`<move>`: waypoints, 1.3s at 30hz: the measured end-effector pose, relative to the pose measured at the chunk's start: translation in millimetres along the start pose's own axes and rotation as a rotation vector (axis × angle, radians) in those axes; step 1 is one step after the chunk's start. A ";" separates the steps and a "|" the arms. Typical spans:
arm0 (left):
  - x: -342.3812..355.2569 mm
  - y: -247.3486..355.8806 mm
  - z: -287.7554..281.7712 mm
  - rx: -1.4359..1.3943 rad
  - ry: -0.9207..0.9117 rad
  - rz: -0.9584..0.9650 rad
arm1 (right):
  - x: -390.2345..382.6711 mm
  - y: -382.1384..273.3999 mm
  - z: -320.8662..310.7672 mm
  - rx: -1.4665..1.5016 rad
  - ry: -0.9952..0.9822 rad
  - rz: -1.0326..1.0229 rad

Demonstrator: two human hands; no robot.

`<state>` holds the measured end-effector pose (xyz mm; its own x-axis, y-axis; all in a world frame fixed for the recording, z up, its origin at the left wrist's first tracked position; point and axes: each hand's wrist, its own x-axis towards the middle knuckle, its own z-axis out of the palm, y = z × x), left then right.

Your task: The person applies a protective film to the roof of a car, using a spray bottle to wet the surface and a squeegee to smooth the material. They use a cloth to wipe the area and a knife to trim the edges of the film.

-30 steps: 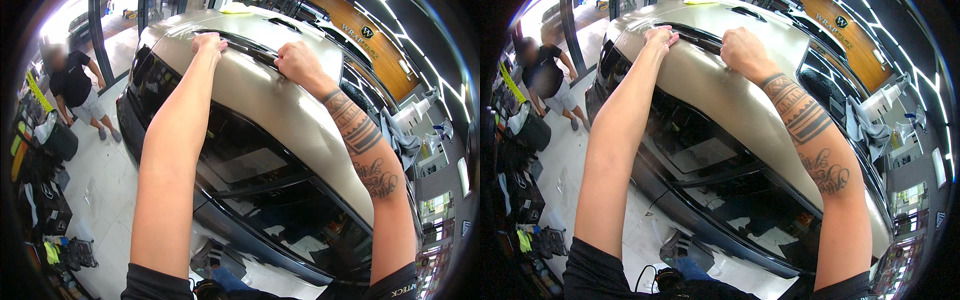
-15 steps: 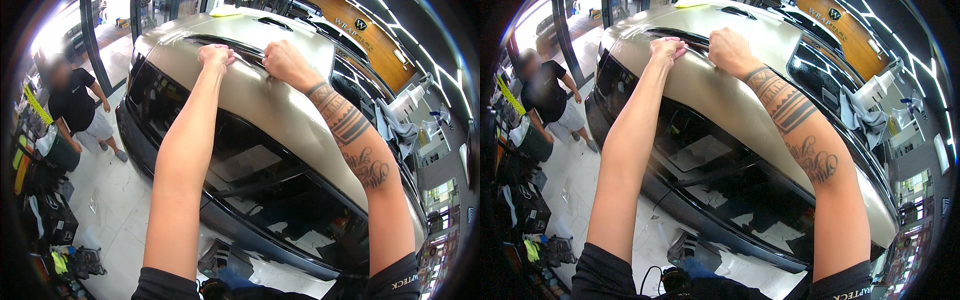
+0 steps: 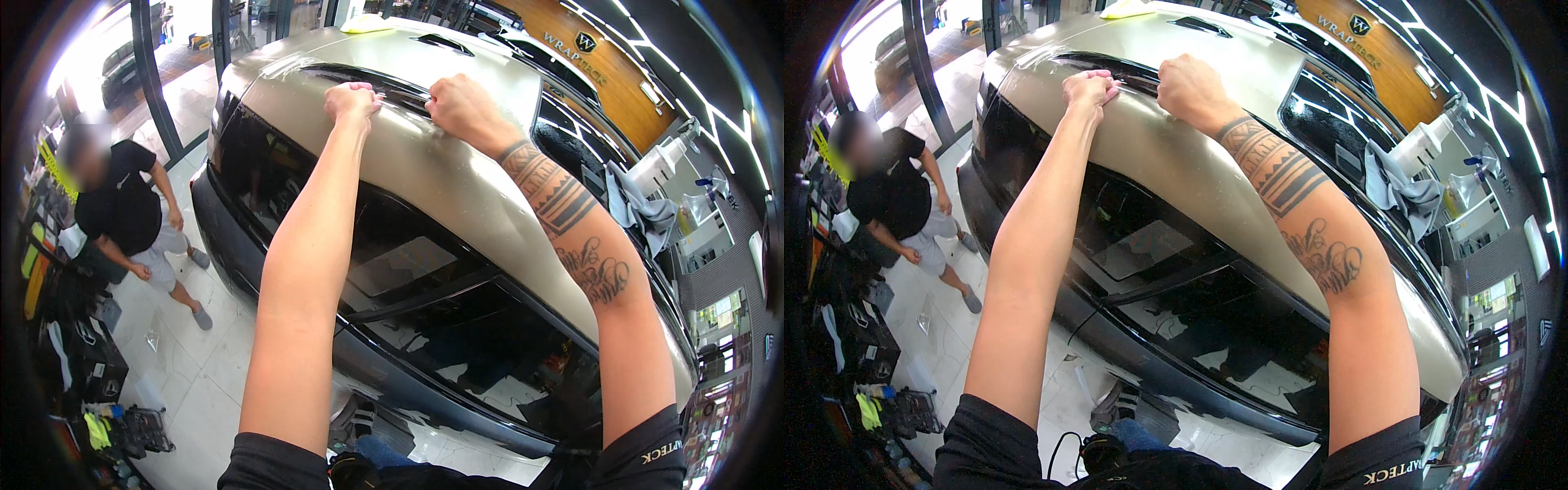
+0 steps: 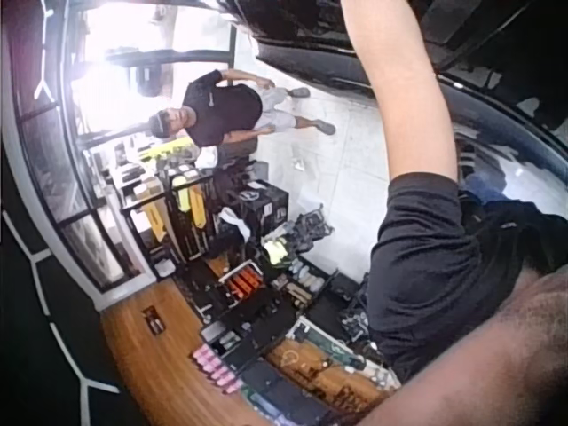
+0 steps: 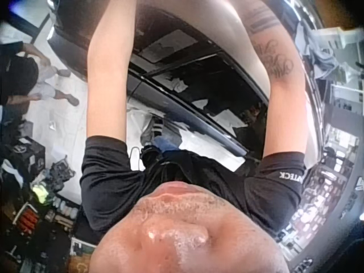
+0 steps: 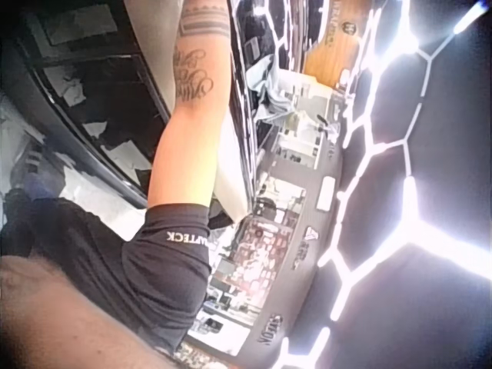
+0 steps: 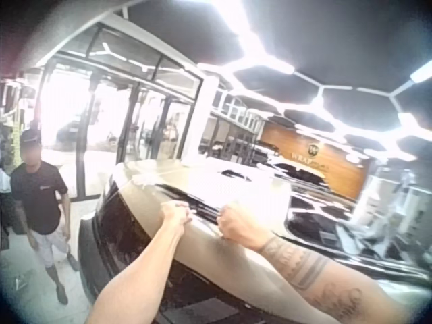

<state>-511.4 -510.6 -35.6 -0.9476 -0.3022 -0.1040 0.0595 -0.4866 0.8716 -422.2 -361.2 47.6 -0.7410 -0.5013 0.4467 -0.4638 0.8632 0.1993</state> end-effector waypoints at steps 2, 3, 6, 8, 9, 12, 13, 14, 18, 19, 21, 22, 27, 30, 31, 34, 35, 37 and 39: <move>3.4 -1.1 -1.0 -0.011 0.006 -0.003 | 0.5 -2.6 -1.2 0.000 -0.006 0.008; 4.8 -1.6 -1.9 -0.003 0.007 0.000 | 0.7 -3.0 -1.5 0.011 -0.007 0.016; 4.3 -1.7 -2.5 0.046 -0.003 0.028 | -1.2 -2.5 -1.6 0.028 0.014 0.033; -2.7 -0.7 -0.5 0.114 -0.026 0.069 | -3.2 0.1 -0.4 0.028 0.038 0.031; -0.7 -0.4 -1.8 0.129 -0.037 0.072 | -2.9 -0.4 1.2 0.028 0.052 0.021; 3.8 -0.5 -5.5 0.164 -0.058 0.089 | 0.8 -0.7 6.4 0.013 0.076 -0.025; 3.7 -1.3 -5.7 0.170 -0.055 0.099 | 2.2 -0.3 8.4 0.007 0.079 -0.042; 3.8 -2.0 -5.8 0.176 -0.053 0.109 | 3.5 0.5 10.2 0.000 0.067 -0.043; 5.7 -1.0 -9.6 0.161 -0.071 0.088 | 8.6 0.8 14.6 -0.020 0.062 -0.041; 5.9 -0.9 -8.9 0.123 -0.061 0.067 | 8.3 2.1 16.5 -0.022 0.073 -0.038; 5.4 0.5 -9.6 0.048 -0.036 0.029 | 7.4 2.6 17.7 -0.023 0.075 -0.045; 5.4 0.9 -10.0 0.020 -0.012 0.044 | 7.6 1.5 17.5 -0.022 0.077 -0.050; 12.5 -0.3 -13.4 -0.141 -0.013 -0.056 | -0.3 -0.4 10.7 0.001 0.039 0.000; 19.2 3.4 -18.4 -0.145 -0.032 -0.088 | -16.0 -0.2 3.7 0.147 0.093 0.053; 19.7 6.4 -16.0 -0.133 -0.036 -0.100 | -24.4 4.9 3.4 0.204 0.120 0.081; 26.7 13.0 -20.7 -0.177 -0.076 -0.098 | -47.8 11.9 -1.8 0.272 0.218 0.076; 38.0 14.9 -21.5 -0.188 -0.038 -0.084 | -55.0 11.3 -5.2 0.277 0.257 0.061; 50.6 17.8 -21.0 -0.088 -0.009 -0.118 | -72.3 18.2 -7.2 0.247 0.330 0.103; 57.2 19.6 -20.8 0.047 -0.008 -0.108 | -88.8 24.2 -8.1 0.236 0.396 0.154</move>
<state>-557.8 -554.5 -34.5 -0.9502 -0.2437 -0.1945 -0.0574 -0.4765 0.8773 -363.6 -295.2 19.9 -0.5891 -0.2677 0.7624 -0.4945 0.8657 -0.0781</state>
